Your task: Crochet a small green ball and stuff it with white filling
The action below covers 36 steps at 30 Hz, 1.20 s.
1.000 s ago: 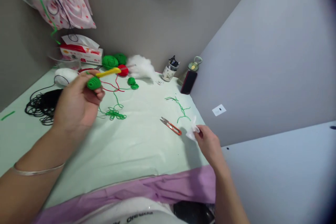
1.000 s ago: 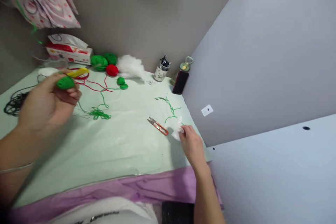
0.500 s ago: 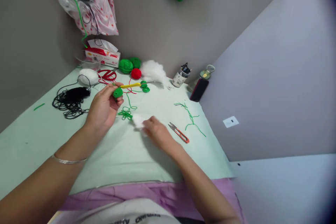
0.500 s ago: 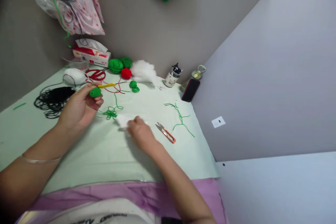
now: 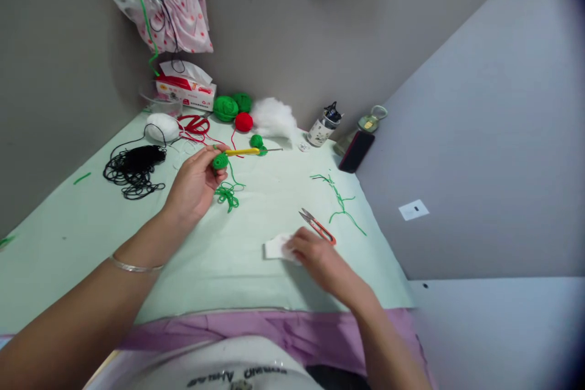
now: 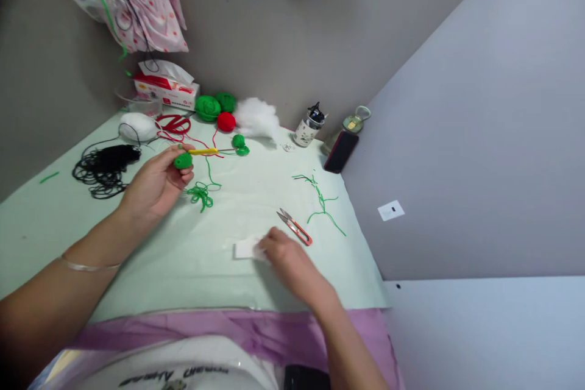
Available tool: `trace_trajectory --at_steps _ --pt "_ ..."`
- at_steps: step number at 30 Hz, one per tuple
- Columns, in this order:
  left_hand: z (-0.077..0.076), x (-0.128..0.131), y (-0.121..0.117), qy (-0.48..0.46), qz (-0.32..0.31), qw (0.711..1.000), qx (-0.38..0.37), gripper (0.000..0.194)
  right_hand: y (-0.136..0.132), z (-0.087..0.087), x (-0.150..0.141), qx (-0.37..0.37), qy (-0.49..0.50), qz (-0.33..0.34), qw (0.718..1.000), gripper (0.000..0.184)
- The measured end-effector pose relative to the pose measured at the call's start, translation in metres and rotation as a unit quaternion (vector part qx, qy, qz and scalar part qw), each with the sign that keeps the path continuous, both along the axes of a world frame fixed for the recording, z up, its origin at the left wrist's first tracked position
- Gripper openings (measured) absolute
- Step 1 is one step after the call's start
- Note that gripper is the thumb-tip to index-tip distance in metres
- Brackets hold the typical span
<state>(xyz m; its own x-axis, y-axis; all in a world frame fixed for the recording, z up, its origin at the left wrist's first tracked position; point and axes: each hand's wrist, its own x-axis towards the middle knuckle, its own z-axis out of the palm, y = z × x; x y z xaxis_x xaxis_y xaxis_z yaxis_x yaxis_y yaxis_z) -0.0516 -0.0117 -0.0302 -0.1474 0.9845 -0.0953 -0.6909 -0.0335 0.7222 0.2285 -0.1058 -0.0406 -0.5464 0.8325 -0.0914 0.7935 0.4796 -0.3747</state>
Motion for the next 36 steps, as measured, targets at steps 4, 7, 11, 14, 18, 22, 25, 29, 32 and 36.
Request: trace_trajectory --at_steps 4,7,11,14,18,22,25,29,32,36 --pt "-0.003 0.009 -0.004 0.011 -0.046 0.999 -0.008 0.009 0.007 0.01 0.082 0.101 -0.061 -0.232 0.966 0.022" --pt "-0.004 0.02 -0.011 0.022 -0.092 0.995 -0.02 0.007 0.009 0.013 0.115 0.164 -0.103 -0.337 0.921 0.027" --pt "-0.004 0.037 -0.026 0.051 -0.142 0.988 -0.034 0.011 0.004 0.008 0.084 0.199 0.065 -0.321 0.924 0.034" --pt "-0.006 0.051 -0.039 0.085 -0.193 0.976 -0.045 0.014 0.003 0.009 0.032 0.084 0.252 -0.236 0.935 0.034" --pt "-0.017 0.057 -0.04 0.109 -0.203 0.971 -0.064 0.015 0.024 0.023 0.001 -0.013 0.26 -0.169 0.951 0.028" --pt "-0.025 0.05 -0.027 0.097 -0.155 0.981 -0.07 0.016 0.043 0.028 0.009 -0.016 0.206 -0.143 0.968 0.025" --pt "-0.024 0.051 -0.027 0.101 -0.168 0.978 -0.074 0.017 0.037 0.021 0.002 -0.099 0.324 -0.158 0.928 0.03" --pt "-0.02 0.061 -0.046 0.131 -0.289 0.947 -0.046 0.016 0.014 0.005 -0.025 -0.131 0.503 -0.232 0.822 0.037" --pt "-0.02 0.067 -0.056 0.146 -0.362 0.921 -0.007 0.021 0.0 -0.005 -0.04 -0.056 0.549 -0.237 0.8 0.017" --pt "-0.02 0.066 -0.057 0.161 -0.364 0.917 0.011 0.039 -0.005 -0.017 -0.045 -0.023 0.578 -0.247 0.777 0.017"
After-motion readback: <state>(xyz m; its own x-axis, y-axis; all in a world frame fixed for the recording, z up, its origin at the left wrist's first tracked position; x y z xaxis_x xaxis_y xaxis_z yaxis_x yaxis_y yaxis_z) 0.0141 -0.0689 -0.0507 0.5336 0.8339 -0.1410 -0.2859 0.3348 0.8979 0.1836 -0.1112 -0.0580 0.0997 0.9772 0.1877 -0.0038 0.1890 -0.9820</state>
